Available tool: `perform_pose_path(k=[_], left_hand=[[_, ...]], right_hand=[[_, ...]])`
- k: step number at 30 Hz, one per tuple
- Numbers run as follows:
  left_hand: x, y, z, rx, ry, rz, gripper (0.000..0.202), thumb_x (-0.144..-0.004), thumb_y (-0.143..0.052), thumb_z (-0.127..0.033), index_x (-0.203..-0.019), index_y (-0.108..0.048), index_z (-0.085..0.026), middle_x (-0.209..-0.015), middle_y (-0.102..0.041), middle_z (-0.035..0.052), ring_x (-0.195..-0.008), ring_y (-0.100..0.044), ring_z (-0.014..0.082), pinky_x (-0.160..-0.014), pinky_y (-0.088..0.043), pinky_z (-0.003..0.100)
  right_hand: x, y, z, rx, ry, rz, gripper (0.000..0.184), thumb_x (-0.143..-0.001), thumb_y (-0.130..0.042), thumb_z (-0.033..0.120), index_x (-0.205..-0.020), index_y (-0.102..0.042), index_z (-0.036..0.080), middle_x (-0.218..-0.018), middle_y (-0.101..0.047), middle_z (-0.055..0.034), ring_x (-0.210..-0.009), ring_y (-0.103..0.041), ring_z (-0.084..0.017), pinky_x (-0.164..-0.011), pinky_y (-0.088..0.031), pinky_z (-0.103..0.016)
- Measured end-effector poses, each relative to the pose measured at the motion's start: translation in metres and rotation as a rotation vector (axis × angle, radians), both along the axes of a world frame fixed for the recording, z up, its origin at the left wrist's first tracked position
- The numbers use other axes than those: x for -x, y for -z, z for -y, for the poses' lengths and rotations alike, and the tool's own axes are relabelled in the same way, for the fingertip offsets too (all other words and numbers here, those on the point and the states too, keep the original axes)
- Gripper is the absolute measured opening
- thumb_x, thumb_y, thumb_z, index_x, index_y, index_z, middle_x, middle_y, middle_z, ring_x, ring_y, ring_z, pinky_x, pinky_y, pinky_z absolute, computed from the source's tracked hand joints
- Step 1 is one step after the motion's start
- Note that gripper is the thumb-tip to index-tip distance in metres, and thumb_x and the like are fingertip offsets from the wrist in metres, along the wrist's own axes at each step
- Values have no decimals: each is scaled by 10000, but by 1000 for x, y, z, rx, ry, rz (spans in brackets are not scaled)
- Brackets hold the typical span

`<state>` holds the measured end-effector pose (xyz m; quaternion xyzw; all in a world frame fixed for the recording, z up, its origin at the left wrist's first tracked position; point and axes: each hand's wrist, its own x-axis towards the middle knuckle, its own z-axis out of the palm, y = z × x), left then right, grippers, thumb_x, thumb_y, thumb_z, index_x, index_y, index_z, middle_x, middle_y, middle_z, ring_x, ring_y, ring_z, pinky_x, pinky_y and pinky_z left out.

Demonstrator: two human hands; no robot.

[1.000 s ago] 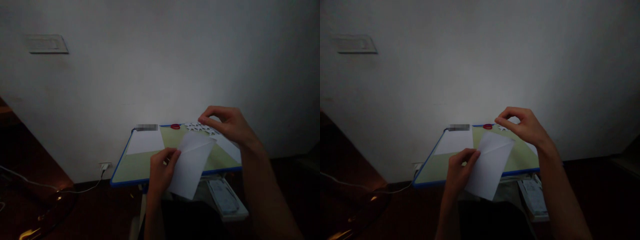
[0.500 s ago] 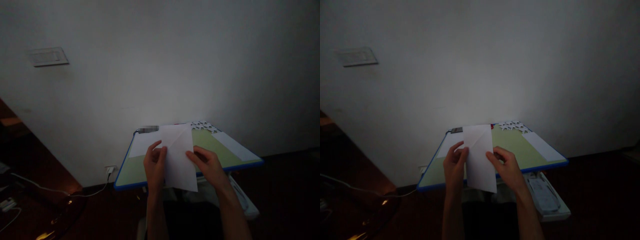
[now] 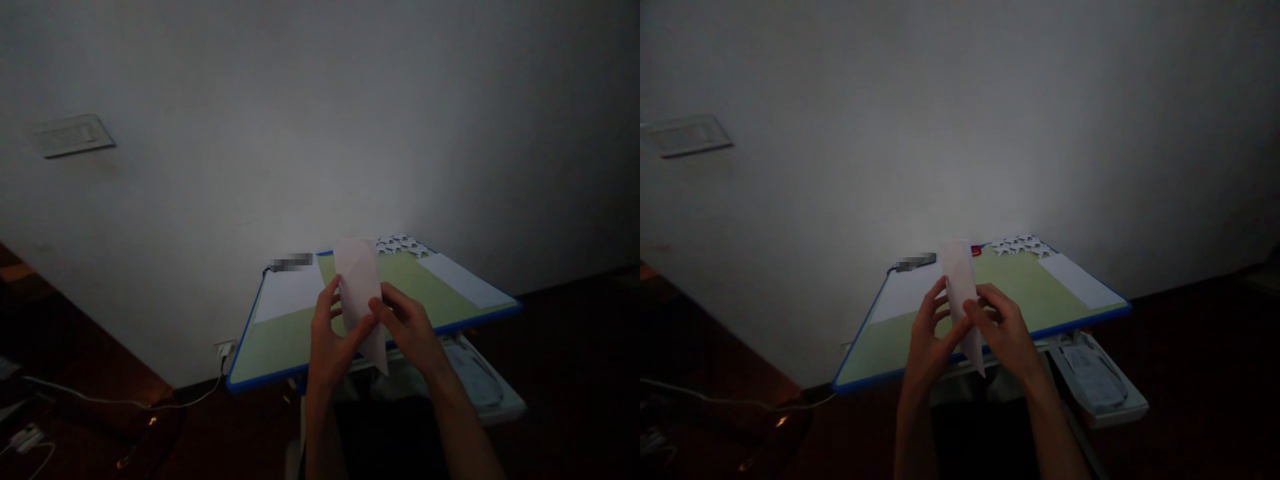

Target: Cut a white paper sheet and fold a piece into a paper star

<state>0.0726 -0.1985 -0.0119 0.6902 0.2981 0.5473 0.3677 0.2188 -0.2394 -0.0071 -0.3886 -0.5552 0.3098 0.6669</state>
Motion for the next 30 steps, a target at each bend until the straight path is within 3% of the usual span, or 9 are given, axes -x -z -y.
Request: perform_pose_path(k=[5, 9, 13, 19, 25, 30], left_hand=[[2, 1, -4, 100, -76, 153, 667, -863, -824, -427, -1452, -575, -235, -1352, -704, 151, -1078, -729, 267, -864, -596, 396], [13, 1, -8, 179, -66, 250, 367, -868, -815, -405, -1156, -739, -192, -1055, -811, 104, -960, -766, 242, -849, -597, 357], [20, -2, -6, 196, -37, 212, 262, -834, -843, -365, -1010, -758, -191, -986, -827, 83, -932, -780, 240, -846, -600, 344], [19, -2, -3, 210, 50, 125, 227, -853, -826, -364, -991, -765, -194, -927, -817, 70, -851, -762, 206, -748, -578, 282], [17, 2, -6, 268, 84, 72, 261, -853, -822, -400, -946, -742, -170, -766, -736, 29, -641, -653, 148, -539, -457, 217], [19, 0, -5, 281, 112, 102, 327, -876, -787, -394, -1149, -748, -219, -720, -633, -30, -622, -590, 130, -542, -411, 207]], right_hand=[[0, -1, 2, 39, -1, -66, 274, -968, -694, 485, -950, -745, 216, -924, -738, -21, -871, -695, -198, -742, -576, -252], [-4, 1, 2, 103, 36, -109, 296, -913, -756, 497, -934, -761, 202, -910, -789, -43, -821, -734, -222, -670, -595, -275], [-9, 6, 0, 113, -12, -151, 339, -815, -867, 448, -1044, -778, 213, -1048, -825, -70, -904, -771, -257, -747, -637, -329], [-16, 11, -2, 111, 58, -181, 422, -719, -937, 416, -1045, -782, 197, -1006, -842, -86, -860, -775, -267, -736, -637, -356], [-23, 13, -3, 63, 84, -213, 301, -750, -921, 406, -949, -800, 215, -941, -818, -61, -869, -742, -249, -779, -614, -351], [-32, 12, 0, -131, 34, 8, 151, -867, -826, 385, -926, -841, 247, -1027, -772, -72, -987, -712, -258, -837, -570, -354]])
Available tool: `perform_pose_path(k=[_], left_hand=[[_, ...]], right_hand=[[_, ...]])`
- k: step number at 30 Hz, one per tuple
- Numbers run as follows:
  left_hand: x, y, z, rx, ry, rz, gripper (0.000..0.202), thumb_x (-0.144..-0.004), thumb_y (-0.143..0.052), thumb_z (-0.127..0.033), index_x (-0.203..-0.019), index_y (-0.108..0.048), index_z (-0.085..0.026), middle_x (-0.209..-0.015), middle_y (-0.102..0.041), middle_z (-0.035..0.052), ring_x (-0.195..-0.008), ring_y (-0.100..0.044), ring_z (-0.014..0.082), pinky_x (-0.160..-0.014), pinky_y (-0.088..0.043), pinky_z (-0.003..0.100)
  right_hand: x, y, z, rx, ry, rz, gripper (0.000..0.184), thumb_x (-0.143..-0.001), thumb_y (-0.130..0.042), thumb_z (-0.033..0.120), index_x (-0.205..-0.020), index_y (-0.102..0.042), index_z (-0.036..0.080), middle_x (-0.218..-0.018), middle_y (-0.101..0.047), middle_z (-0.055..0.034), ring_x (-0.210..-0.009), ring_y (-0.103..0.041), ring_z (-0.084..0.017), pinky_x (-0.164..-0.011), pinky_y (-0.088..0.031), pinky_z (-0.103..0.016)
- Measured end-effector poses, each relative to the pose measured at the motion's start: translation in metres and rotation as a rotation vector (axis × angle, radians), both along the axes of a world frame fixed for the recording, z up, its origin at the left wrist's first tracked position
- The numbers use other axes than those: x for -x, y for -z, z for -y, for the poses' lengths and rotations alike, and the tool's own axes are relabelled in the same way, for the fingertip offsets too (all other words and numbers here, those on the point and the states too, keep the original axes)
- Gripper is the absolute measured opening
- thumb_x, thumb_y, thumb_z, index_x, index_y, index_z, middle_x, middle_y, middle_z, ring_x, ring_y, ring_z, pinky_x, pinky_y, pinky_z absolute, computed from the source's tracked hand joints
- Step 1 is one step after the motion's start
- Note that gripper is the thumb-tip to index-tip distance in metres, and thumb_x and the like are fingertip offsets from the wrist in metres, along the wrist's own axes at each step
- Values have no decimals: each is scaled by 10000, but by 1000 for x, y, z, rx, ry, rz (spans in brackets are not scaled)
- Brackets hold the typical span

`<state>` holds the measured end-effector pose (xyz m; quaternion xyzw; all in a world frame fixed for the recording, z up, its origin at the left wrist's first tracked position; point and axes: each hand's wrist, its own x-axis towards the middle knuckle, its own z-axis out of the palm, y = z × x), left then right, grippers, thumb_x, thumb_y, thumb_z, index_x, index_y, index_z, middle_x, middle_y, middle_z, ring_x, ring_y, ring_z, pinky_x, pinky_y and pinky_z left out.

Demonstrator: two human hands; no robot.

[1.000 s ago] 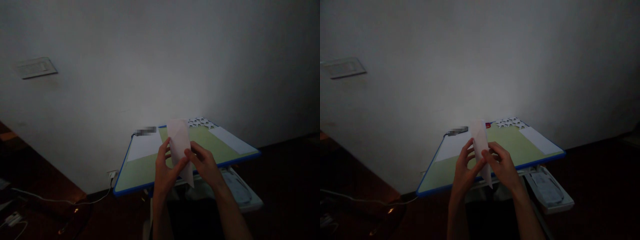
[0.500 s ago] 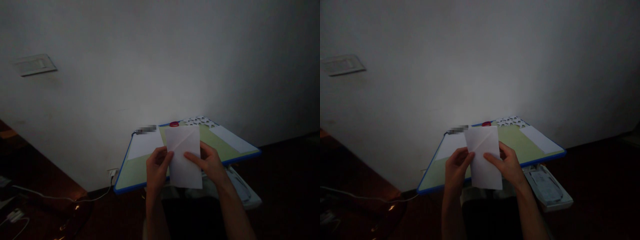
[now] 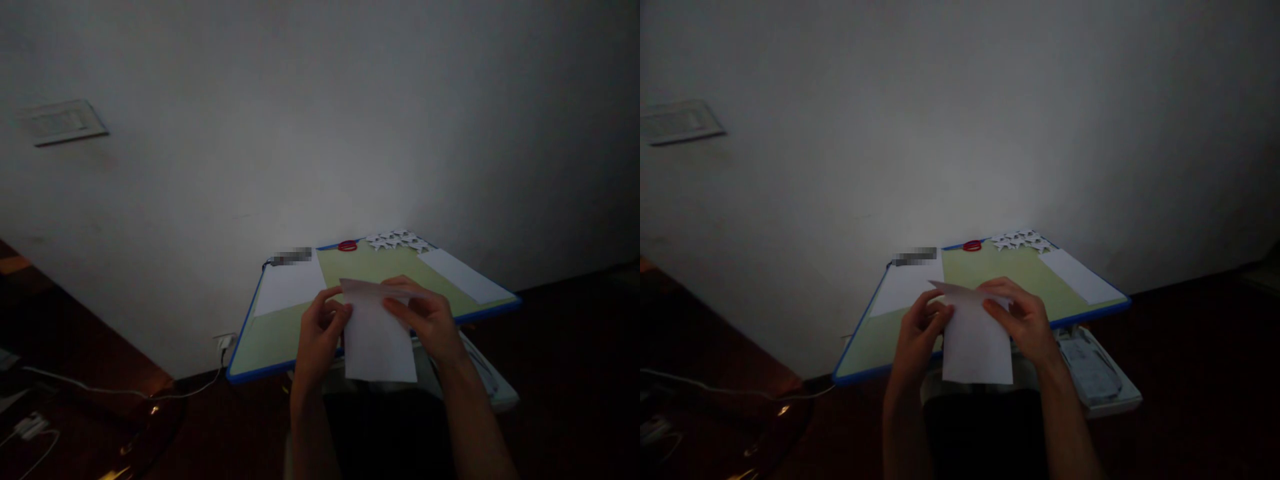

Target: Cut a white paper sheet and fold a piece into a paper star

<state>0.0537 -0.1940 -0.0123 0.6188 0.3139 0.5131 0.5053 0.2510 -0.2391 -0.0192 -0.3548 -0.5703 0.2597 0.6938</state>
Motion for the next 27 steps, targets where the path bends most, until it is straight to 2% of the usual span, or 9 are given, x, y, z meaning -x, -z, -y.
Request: perform_pose_path(k=[3, 6, 9, 12, 15, 18, 22, 25, 27], left_hand=[[1, -2, 2, -28, 15, -10, 251, -877, -752, -360, -1076, -794, -212, -769, -682, 5, -689, -604, 150, -597, -422, 225], [0, -5, 2, -14, -15, -16, 207, -849, -745, -356, -962, -825, -203, -779, -725, 28, -694, -603, 161, -596, -403, 232], [-2, -8, 0, 10, -86, -8, 216, -815, -728, -358, -917, -834, -200, -760, -742, 31, -679, -606, 171, -598, -407, 241], [-5, -11, -3, -10, -190, 12, 227, -785, -695, -364, -859, -824, -193, -712, -728, 25, -647, -602, 178, -584, -414, 250], [-5, -10, -5, -21, -313, 29, 226, -772, -660, -353, -827, -806, -190, -742, -743, 27, -630, -601, 175, -563, -410, 247], [-3, -9, -4, -13, -400, 17, 207, -769, -667, -337, -827, -797, -187, -741, -745, 18, -616, -599, 169, -557, -418, 242], [-1, -10, -4, -5, -458, -8, 196, -766, -664, -310, -822, -797, -176, -729, -746, 17, -622, -616, 175, -562, -437, 245], [-1, -12, -4, -15, -448, -13, 225, -774, -664, -325, -845, -813, -171, -758, -762, 34, -667, -641, 193, -579, -447, 252], [1, -12, -4, -23, -402, -4, 235, -775, -669, -342, -848, -819, -176, -767, -766, 43, -690, -653, 203, -589, -449, 256]], right_hand=[[-5, 2, -1, -97, -39, 87, 138, -883, -809, 390, -938, -848, 269, -1068, -764, -77, -1025, -703, -264, -890, -545, -363], [-8, 4, -3, -110, -47, 103, 174, -913, -770, 432, -941, -832, 271, -1065, -759, -76, -998, -704, -261, -894, -543, -365], [-9, 2, -2, -110, -48, 177, 228, -921, -752, 477, -958, -829, 266, -1084, -759, -94, -1015, -712, -281, -892, -558, -386], [-8, -4, 6, -87, -17, 378, 196, -907, -776, 395, -1057, -824, 280, -1216, -743, -113, -1147, -690, -313, -1006, -545, -466], [-7, -9, 18, -60, 47, 598, 410, -874, -816, 318, -1280, -761, 333, -1424, -657, -107, -1363, -572, -341, -1170, -436, -579], [-2, -12, 28, -36, 48, 681, 715, -819, -882, 403, -1479, -614, 357, -1559, -552, -110, -1492, -450, -360, -1237, -364, -615], [6, -13, 31, -35, 82, 727, 986, -693, -961, 494, -1558, -504, 370, -1607, -508, -99, -1527, -404, -379, -1263, -340, -614], [8, -13, 28, -69, 61, 692, 900, -714, -960, 448, -1511, -549, 378, -1541, -571, -88, -1452, -506, -356, -1226, -412, -569], [5, -12, 25, -93, 58, 625, 640, -801, -909, 404, -1389, -657, 369, -1448, -636, -75, -1349, -602, -317, -1150, -496, -510]])
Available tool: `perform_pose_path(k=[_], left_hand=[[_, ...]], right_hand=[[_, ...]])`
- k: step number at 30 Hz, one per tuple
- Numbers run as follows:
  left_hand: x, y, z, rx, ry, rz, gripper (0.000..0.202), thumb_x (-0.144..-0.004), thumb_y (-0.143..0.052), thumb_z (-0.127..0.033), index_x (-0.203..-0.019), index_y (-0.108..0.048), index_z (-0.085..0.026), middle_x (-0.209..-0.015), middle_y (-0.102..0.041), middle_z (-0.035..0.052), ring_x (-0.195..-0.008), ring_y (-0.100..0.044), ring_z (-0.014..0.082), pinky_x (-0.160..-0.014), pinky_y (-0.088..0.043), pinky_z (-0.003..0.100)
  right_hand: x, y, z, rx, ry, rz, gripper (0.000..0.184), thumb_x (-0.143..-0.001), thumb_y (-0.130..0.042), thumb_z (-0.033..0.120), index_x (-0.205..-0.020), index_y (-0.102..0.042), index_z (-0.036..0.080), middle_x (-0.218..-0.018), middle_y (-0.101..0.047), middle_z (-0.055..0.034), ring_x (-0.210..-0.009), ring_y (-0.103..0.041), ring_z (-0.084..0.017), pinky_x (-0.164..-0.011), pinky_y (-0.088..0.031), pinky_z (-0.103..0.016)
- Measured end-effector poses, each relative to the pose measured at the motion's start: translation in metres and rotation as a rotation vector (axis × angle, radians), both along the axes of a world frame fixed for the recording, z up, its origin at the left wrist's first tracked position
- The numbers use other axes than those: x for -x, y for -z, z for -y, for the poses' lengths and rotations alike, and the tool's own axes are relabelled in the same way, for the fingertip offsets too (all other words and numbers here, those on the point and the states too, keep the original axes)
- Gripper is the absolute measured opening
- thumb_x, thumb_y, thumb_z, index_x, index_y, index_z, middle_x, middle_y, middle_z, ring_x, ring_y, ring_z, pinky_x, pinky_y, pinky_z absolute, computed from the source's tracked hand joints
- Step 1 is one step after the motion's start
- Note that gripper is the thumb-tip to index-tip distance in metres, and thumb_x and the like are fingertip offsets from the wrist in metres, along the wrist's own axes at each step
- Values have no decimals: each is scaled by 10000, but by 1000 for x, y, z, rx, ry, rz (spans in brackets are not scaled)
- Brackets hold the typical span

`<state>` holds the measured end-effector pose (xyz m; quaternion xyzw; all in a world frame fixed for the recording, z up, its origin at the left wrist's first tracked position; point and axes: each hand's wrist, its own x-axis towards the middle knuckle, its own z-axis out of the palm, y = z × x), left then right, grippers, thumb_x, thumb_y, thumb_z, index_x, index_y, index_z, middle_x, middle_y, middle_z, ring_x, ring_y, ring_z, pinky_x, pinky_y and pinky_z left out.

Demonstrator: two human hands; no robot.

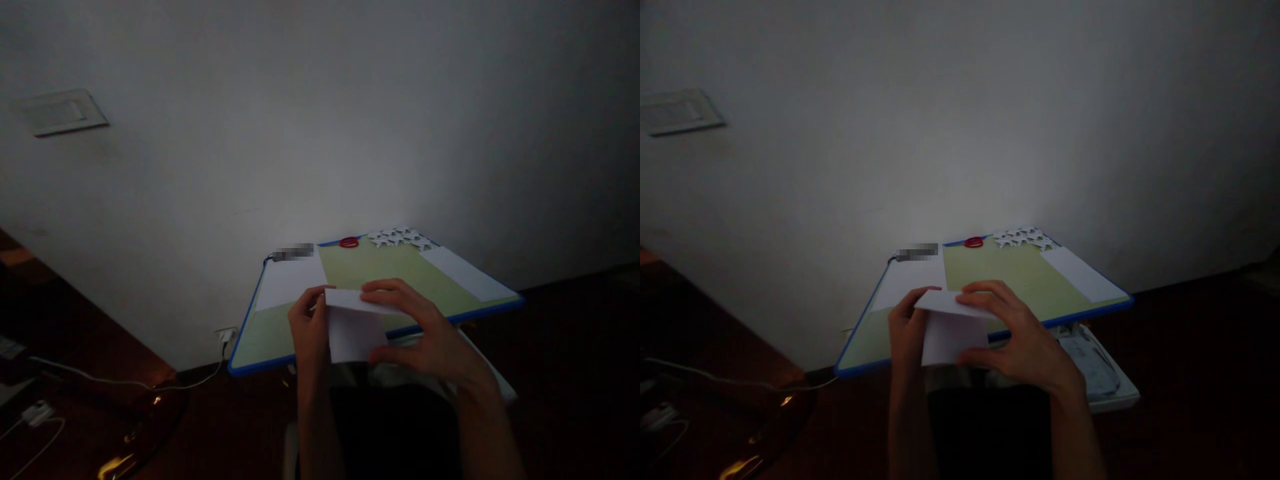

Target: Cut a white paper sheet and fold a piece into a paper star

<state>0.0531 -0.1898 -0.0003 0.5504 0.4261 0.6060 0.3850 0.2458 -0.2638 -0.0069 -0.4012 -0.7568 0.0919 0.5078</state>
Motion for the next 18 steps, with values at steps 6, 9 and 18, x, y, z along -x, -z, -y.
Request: perform_pose_path(k=[6, 9, 18], left_hand=[[5, 9, -1, 58, 228, -39, 251, -804, -776, -417, -911, -828, -195, -807, -769, 46, -715, -674, 201, -620, -464, 260], [7, 16, -2, 81, 341, -80, 321, -840, -800, -458, -1045, -820, -212, -887, -777, 58, -779, -709, 213, -645, -498, 266], [12, 29, -3, 126, 570, -220, 331, -876, -805, -429, -1122, -797, -208, -893, -793, 75, -779, -736, 207, -649, -531, 262]], right_hand=[[-11, 2, -8, -169, 116, -219, 134, -980, -724, 210, -1034, -800, 306, -1053, -776, -30, -988, -733, -219, -893, -584, -380], [-13, 3, -8, -198, 191, -280, 145, -981, -723, 190, -1018, -802, 307, -989, -796, -13, -920, -735, -210, -831, -578, -367], [-13, 7, -4, -190, 252, -389, 192, -979, -712, 179, -1068, -781, 334, -1046, -795, -4, -985, -734, -216, -789, -572, -353]])
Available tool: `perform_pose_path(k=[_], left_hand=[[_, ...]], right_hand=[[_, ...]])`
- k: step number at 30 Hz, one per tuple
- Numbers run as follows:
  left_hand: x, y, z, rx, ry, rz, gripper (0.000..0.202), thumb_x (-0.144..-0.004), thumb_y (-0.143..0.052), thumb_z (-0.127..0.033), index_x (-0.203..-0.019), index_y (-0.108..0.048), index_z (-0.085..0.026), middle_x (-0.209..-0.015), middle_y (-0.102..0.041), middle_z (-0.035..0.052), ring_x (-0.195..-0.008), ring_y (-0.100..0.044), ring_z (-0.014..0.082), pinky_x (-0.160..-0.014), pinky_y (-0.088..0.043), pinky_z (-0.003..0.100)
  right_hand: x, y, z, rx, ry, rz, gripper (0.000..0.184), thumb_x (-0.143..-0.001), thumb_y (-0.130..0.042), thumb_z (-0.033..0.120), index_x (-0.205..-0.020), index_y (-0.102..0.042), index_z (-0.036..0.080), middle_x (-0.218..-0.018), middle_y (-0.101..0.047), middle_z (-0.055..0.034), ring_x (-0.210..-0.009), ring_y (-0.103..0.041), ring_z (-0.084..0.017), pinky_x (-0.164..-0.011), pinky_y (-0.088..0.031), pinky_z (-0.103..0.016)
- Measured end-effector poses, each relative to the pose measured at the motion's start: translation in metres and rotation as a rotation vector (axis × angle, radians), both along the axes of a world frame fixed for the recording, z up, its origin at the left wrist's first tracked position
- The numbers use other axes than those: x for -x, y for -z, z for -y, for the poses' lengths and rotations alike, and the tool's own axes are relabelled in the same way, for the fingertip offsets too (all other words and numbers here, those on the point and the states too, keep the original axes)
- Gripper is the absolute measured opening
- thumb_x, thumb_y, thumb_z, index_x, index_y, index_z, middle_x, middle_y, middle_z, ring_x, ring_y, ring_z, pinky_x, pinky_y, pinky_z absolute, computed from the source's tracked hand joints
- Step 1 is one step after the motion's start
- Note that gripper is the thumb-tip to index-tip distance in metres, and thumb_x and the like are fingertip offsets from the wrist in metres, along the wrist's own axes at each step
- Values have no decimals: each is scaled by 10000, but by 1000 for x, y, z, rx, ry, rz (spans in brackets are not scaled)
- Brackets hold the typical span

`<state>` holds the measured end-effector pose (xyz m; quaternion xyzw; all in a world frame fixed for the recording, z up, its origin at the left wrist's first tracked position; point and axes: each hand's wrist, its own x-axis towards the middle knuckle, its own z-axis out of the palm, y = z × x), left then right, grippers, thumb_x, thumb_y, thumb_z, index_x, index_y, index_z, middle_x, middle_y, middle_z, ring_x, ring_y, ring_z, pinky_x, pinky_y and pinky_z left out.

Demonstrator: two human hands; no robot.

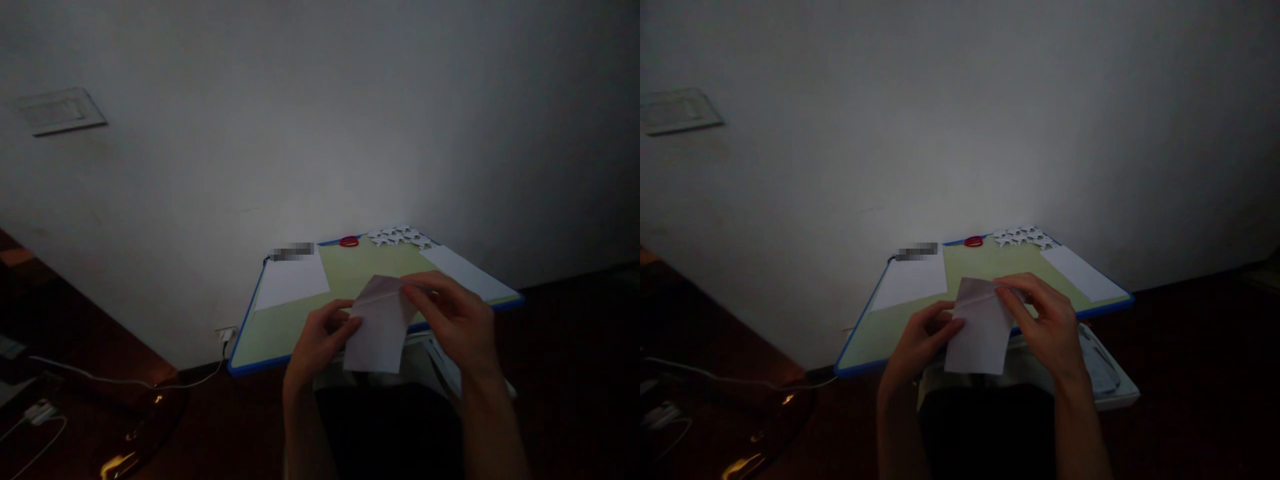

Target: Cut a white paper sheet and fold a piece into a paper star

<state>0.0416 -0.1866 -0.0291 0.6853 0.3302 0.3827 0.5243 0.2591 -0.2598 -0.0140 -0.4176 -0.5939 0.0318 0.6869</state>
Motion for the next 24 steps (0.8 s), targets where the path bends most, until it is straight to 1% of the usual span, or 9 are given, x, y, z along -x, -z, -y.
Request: perform_pose_path(k=[4, 7, 9, 13, 15, 18, 19, 21, 24], left_hand=[[-4, -1, -3, 12, -72, 83, 269, -854, -815, -379, -1032, -775, -182, -957, -799, 86, -805, -738, 200, -653, -527, 243], [-6, -5, -4, 61, -130, 179, 270, -842, -795, -339, -1056, -741, -183, -969, -793, 80, -771, -723, 187, -605, -512, 222], [-9, -8, -2, 92, -158, 228, 304, -836, -765, -314, -1109, -721, -189, -1013, -791, 86, -781, -722, 197, -578, -521, 225], [-15, -12, 2, 89, -262, 304, 313, -800, -717, -278, -1100, -722, -189, -1114, -762, 92, -817, -714, 210, -543, -564, 243], [-19, -14, 4, 94, -278, 364, 312, -792, -718, -285, -1088, -722, -187, -1093, -744, 83, -788, -703, 198, -524, -570, 245], [-23, -16, 5, 110, -284, 436, 284, -800, -732, -296, -1054, -722, -170, -1027, -722, 74, -756, -693, 183, -524, -583, 252], [-23, -17, 6, 115, -281, 458, 274, -810, -735, -305, -1043, -720, -163, -1008, -717, 73, -752, -694, 181, -535, -594, 261], [-23, -18, 8, 117, -256, 488, 278, -846, -739, -350, -1040, -714, -153, -961, -711, 69, -726, -695, 178, -553, -614, 284], [-18, -19, 11, 70, -198, 435, 361, -912, -727, -455, -1120, -708, -160, -805, -678, 32, -610, -650, 159, -467, -560, 253]], right_hand=[[-4, -6, 5, -67, -43, 204, 166, -940, -719, 126, -965, -765, 284, -1102, -780, -38, -1060, -722, -248, -947, -551, -437], [-6, -5, 2, -30, -53, 327, 146, -915, -735, 131, -968, -752, 266, -1012, -773, -37, -982, -714, -248, -889, -546, -427], [-5, -2, -2, 62, -89, 360, 200, -940, -694, 125, -1067, -751, 267, -1010, -761, -35, -967, -708, -232, -874, -550, -406], [3, 5, -6, 202, -170, 415, 370, -986, -609, 131, -1291, -734, 300, -1188, -677, -68, -1098, -672, -225, -952, -563, -395], [7, 6, -6, 219, -188, 454, 395, -963, -690, 204, -1344, -717, 309, -1295, -629, -82, -1190, -640, -251, -1027, -549, -429], [12, 6, -7, 207, -184, 486, 573, -876, -841, 335, -1421, -668, 304, -1377, -610, -98, -1274, -600, -295, -1089, -522, -478], [13, 6, -8, 184, -177, 480, 560, -880, -841, 333, -1414, -674, 303, -1353, -632, -96, -1263, -608, -293, -1083, -525, -475], [15, 6, -11, 115, -159, 433, 389, -943, -777, 276, -1329, -728, 296, -1243, -686, -79, -1176, -649, -257, -1028, -546, -428], [17, 3, -15, 57, -122, 299, 163, -1006, -693, 214, -1128, -792, 257, -1072, -718, -47, -1010, -685, -194, -900, -561, -326]])
